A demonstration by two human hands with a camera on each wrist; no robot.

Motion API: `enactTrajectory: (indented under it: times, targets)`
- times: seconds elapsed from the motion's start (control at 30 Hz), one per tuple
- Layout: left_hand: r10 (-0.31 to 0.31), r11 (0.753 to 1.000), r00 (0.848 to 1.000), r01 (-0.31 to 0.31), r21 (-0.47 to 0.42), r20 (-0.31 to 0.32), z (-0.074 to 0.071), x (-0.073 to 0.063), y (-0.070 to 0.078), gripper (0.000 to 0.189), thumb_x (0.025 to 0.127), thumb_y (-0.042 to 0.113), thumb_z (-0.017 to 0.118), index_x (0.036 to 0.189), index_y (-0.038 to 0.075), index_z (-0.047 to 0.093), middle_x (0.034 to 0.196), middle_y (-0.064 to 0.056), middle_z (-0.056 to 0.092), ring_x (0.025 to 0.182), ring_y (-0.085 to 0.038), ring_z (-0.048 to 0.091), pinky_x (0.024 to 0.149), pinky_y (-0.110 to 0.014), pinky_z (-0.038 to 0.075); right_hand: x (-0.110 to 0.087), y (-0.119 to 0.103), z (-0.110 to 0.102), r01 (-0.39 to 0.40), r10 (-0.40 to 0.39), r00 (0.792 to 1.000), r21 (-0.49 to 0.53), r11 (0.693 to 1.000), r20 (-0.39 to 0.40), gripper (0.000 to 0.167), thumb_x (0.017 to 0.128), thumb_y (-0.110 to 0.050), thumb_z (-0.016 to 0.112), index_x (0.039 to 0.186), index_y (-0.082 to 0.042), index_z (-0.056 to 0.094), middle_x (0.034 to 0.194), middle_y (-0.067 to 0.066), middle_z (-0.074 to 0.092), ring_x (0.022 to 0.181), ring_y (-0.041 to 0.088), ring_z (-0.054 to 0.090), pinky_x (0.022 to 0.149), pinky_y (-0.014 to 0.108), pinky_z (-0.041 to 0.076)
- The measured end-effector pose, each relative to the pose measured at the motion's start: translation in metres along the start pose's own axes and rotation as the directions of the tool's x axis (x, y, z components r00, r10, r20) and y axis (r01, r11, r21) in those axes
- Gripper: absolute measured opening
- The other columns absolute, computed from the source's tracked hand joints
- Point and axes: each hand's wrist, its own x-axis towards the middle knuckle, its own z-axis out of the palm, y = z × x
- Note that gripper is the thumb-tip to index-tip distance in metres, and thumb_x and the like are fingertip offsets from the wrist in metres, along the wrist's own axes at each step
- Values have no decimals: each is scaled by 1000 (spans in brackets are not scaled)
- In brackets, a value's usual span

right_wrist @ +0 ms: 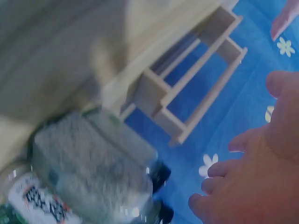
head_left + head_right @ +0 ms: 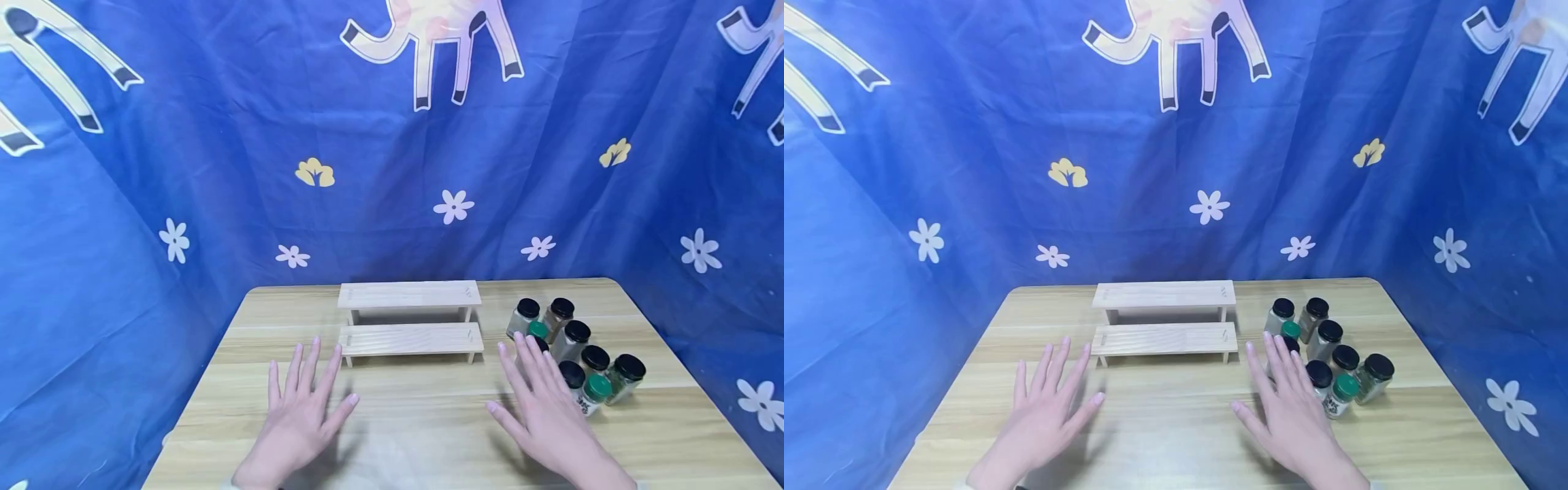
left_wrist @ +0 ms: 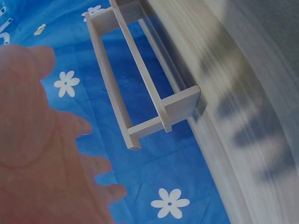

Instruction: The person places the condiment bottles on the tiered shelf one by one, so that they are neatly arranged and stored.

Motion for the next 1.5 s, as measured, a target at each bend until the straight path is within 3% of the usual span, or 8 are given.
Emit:
enactTrajectory:
  times: [0.17, 0.27, 0.5, 0.7, 0.93, 1.17, 1.37, 1.5]
  targets:
    - [-27, 998, 1000, 27, -62, 9, 3, 7, -7, 77, 107, 63, 44, 169, 24, 22, 177, -15, 14, 162, -47, 12, 128, -80, 1, 1, 21, -17, -52, 52, 999, 17, 998, -14, 91, 104, -58, 56, 170, -20, 8, 178, 13, -2, 166, 27, -8, 137, 33, -20]
    - [-61, 989, 998, 59, -135, -9, 6, 16, -14, 75, 108, 61, 43, 167, 17, 28, 173, -19, 27, 156, -49, 28, 126, -81, 16, 0, 40, -28, -105, 106, 994, 46, 993, -18, 90, 105, -54, 56, 170, -20, 5, 178, 12, -6, 166, 28, -11, 135, 33, -21]
    - [-144, 923, 989, 146, -356, 33, 12, 39, -34, 76, 110, 61, 40, 161, 5, 38, 160, -28, 46, 141, -51, 51, 121, -71, 42, -11, 96, -43, -220, 228, 973, 169, 961, -24, 85, 109, -43, 56, 169, -12, 5, 176, 18, -5, 165, 38, -10, 135, 38, -20]
    - [-250, 797, 958, 286, -532, 141, 17, 53, -46, 77, 107, 62, 46, 154, 1, 48, 130, -21, 71, 107, -29, 75, 95, -46, 67, -26, 135, -36, -284, 311, 949, 272, 920, -61, 77, 109, -34, 57, 164, 5, 20, 167, 39, 18, 159, 55, 11, 138, 62, 1]
    - [-289, 611, 933, 351, -710, 212, 25, 65, -52, 54, 109, 38, 58, 136, -8, 61, 117, -27, 74, 95, -31, 78, 83, -35, 71, -39, 159, -28, -413, 413, 908, 291, 863, 64, 78, 111, -38, 52, 160, 14, 21, 150, 51, 34, 134, 70, 37, 110, 85, 32]
    - [-290, 514, 933, 338, -788, 211, 39, 74, -51, 44, 108, 23, 62, 132, -14, 61, 114, -32, 73, 91, -28, 78, 80, -30, 71, -45, 165, -18, -472, 467, 881, 240, 848, 82, 68, 110, -35, 55, 149, 17, 38, 135, 50, 51, 112, 68, 58, 86, 79, 53]
    - [-333, 454, 912, 377, -807, 239, 45, 80, -50, 42, 106, 20, 64, 131, -14, 61, 107, -27, 75, 83, -18, 76, 76, -27, 70, -48, 166, -8, -465, 473, 880, 293, 835, 49, 62, 104, -28, 68, 141, 15, 44, 120, 45, 64, 103, 62, 67, 86, 77, 57]
    - [-345, 384, 902, 388, -838, 259, 51, 83, -50, 39, 106, 17, 64, 130, -14, 62, 103, -24, 76, 80, -14, 75, 76, -25, 70, -52, 167, -3, -489, 489, 868, 308, 816, 81, 59, 100, -26, 72, 131, 17, 46, 105, 38, 70, 95, 53, 71, 82, 71, 60]
